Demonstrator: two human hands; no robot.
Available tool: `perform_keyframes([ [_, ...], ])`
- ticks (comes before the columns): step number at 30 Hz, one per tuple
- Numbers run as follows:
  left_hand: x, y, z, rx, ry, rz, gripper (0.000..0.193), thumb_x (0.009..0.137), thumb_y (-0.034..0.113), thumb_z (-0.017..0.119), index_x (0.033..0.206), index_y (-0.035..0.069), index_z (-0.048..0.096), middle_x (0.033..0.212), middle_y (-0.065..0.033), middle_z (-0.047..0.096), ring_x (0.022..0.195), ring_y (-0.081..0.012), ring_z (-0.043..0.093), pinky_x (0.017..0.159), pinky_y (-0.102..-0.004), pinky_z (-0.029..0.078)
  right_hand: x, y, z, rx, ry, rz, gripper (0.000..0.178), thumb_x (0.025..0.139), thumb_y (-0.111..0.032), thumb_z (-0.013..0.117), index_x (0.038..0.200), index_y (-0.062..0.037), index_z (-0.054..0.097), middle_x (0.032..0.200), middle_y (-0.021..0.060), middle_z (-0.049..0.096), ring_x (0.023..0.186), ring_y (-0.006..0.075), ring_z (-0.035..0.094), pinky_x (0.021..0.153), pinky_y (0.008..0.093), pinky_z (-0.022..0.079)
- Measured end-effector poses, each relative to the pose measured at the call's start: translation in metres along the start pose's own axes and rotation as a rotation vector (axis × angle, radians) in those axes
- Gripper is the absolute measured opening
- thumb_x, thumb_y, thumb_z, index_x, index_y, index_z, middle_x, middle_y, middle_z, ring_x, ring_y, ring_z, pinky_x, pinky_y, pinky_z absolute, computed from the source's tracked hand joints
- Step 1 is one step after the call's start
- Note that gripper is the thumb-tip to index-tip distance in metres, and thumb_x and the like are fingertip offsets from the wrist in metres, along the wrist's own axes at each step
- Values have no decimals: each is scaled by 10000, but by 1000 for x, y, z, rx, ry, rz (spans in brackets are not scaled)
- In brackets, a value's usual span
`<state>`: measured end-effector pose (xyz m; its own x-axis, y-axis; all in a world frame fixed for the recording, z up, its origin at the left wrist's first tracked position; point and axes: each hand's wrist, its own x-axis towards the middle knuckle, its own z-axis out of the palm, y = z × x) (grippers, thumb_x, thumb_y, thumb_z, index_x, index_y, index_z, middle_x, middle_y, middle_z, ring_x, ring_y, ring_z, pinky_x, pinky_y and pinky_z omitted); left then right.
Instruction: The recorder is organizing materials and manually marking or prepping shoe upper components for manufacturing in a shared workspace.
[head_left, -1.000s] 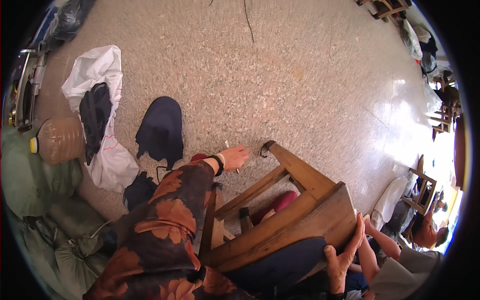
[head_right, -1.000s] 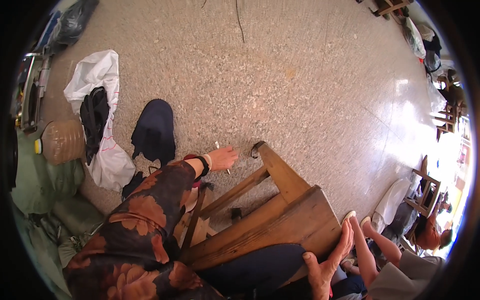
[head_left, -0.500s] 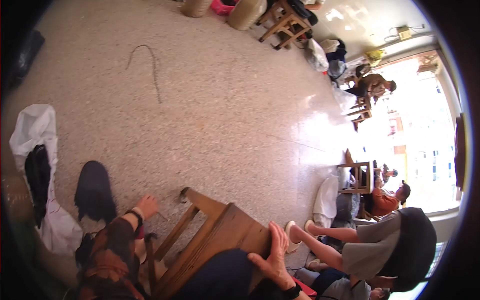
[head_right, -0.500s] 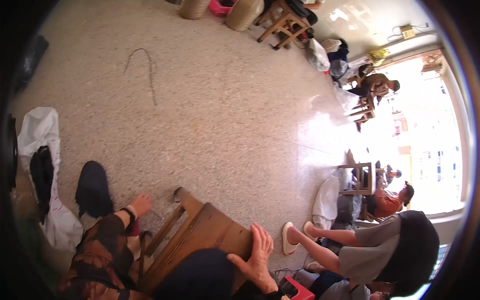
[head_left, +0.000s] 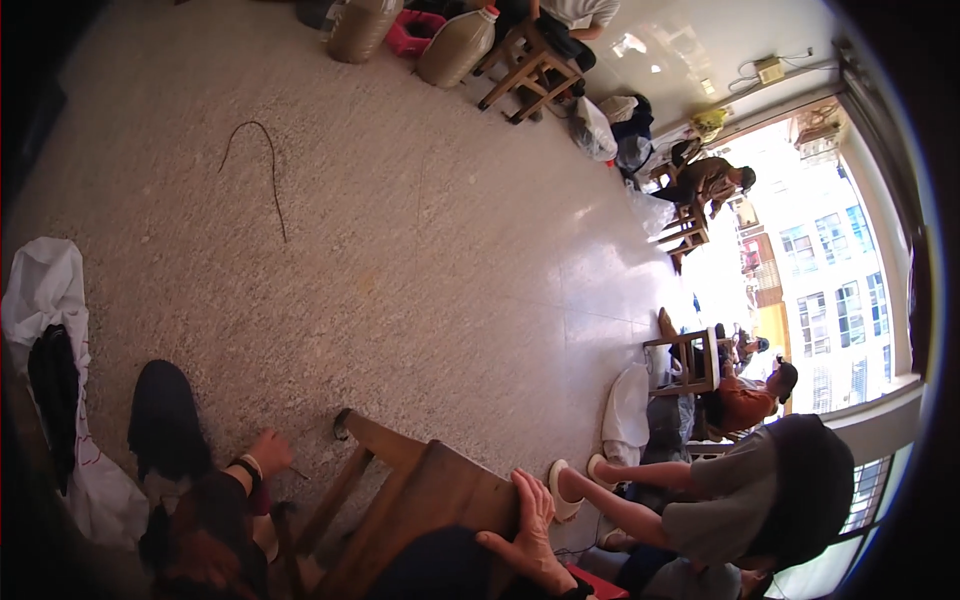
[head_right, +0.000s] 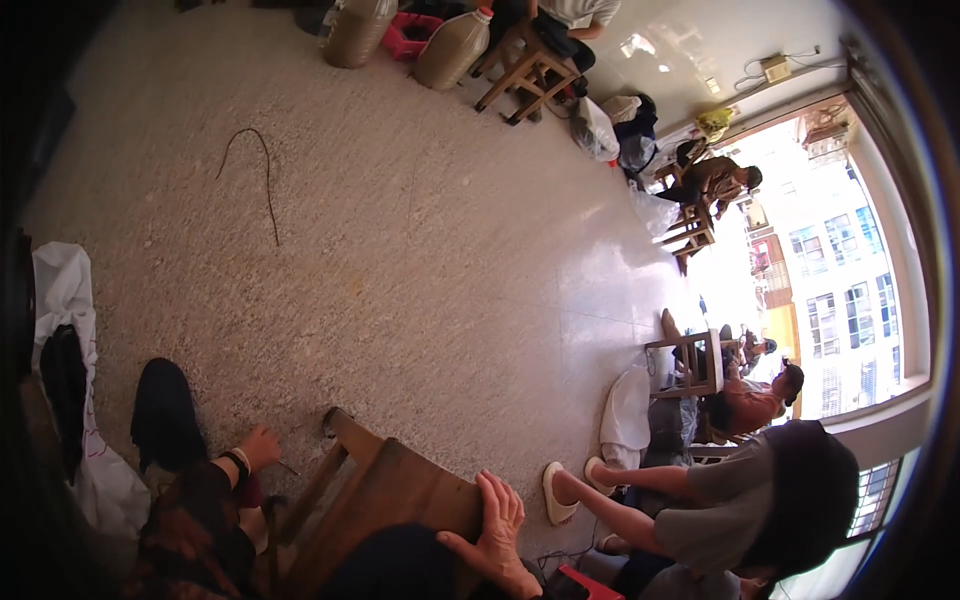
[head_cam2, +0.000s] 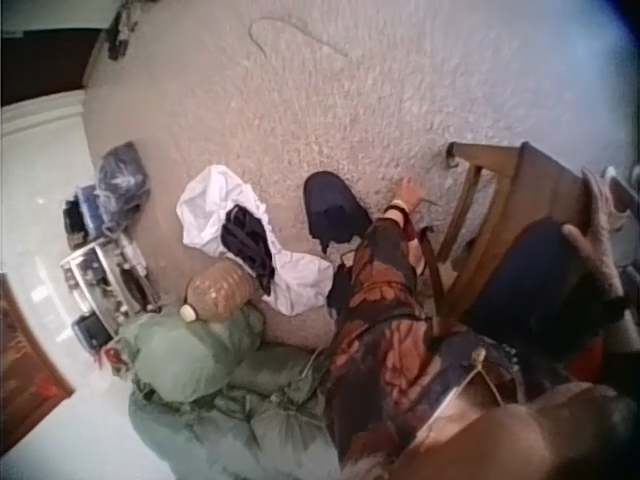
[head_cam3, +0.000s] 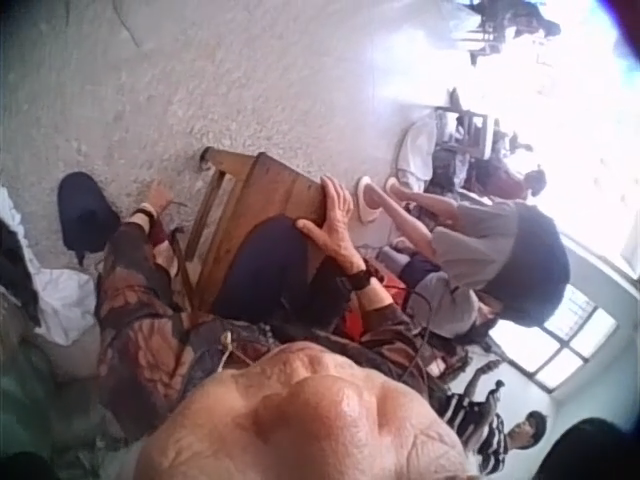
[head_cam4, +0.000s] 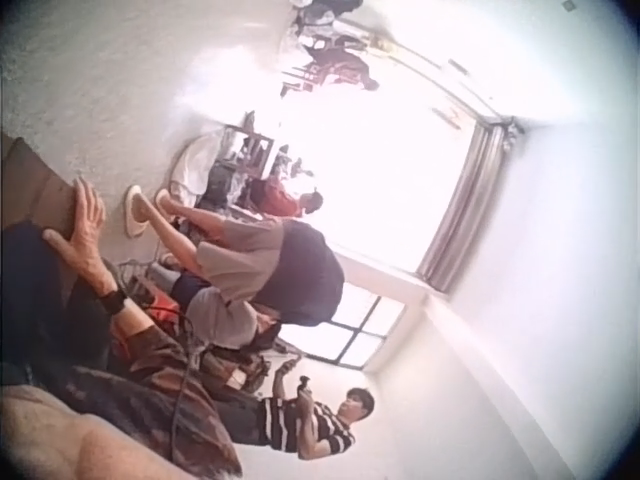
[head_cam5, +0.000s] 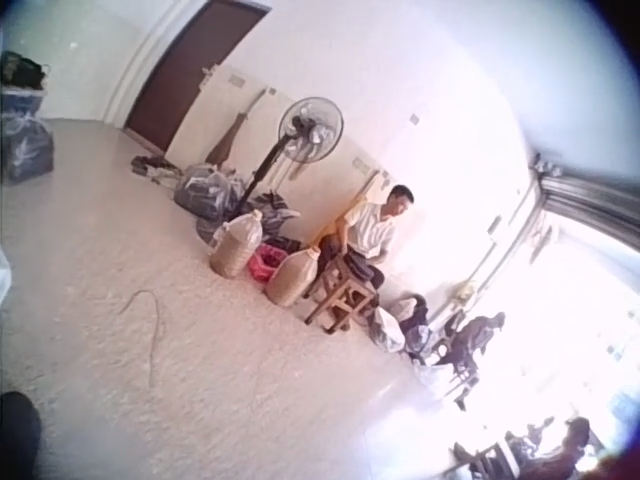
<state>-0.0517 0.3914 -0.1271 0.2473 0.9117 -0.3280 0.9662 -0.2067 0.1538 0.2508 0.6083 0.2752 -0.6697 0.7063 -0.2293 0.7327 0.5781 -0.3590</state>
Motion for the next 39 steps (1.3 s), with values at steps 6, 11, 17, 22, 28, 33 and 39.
perform_keyframes([
  [6, -4, 0, 18, 31, 192, 6, 106, 811, 162, 592, 856, 84, 648, 820, -97, 673, 850, -266, 640, 851, -469, 434, -3, -1, 0, -2, -11, 7, 1050, 692, -576, 791, 1463, -30, 334, 1478, 176, 374, 1395, 367, 289, 1154, 507, 162],
  [11, -4, 1, 17, -15, 219, 6, 71, 770, 155, 615, 780, 86, 603, 755, -100, 650, 812, -276, 642, 818, -444, 450, -2, -1, -1, -18, -12, 18, 1035, 707, -577, 779, 1463, -29, 333, 1472, 180, 377, 1385, 371, 296, 1155, 507, 154],
  [17, -5, -6, -1, -25, 226, 51, 58, 804, 157, 609, 804, 99, 603, 782, -93, 658, 771, -269, 651, 778, -440, 451, -4, -6, -1, 129, -53, 103, 1080, 753, -548, 760, 1527, -20, 223, 1536, 212, 264, 1442, 405, 166, 1182, 503, 88],
  [22, -13, -16, -40, -8, 41, -33, 132, 836, 164, 616, 894, 85, 703, 863, -119, 672, 843, -281, 659, 803, -439, 459, -4, -9, -3, 20, 46, -5, 910, 788, -502, 741, 1458, -19, 357, 1469, 196, 383, 1372, 373, 321, 1138, 502, 221],
  [28, -64, -45, -116, -107, -270, -347, 275, 845, 210, 627, 1066, 78, 724, 1066, -138, 679, 1074, -337, 621, 965, -579, 413, -14, -1, 10, 30, 94, -51, 1010, 739, -622, 728, 1465, -40, 336, 1458, 184, 382, 1390, 370, 285, 1156, 515, 145],
  [33, -147, -71, -226, -112, -214, -591, 250, 795, 218, 628, 929, 50, 756, 973, -184, 719, 952, -343, 697, 820, -448, 554, -12, 14, 24, 26, 130, -87, 983, 771, -603, 717, 1469, -30, 328, 1465, 213, 376, 1373, 388, 315, 1149, 525, 168],
  [39, -206, -64, -322, -124, 399, -535, 212, 847, 147, 537, 809, -11, 672, 811, -230, 658, 797, -411, 652, 725, -477, 514, -23, -4, 7, 7, 314, -95, 853, 806, -355, 748, 1473, -23, 333, 1471, 236, 397, 1382, 404, 350, 1138, 498, 279],
])
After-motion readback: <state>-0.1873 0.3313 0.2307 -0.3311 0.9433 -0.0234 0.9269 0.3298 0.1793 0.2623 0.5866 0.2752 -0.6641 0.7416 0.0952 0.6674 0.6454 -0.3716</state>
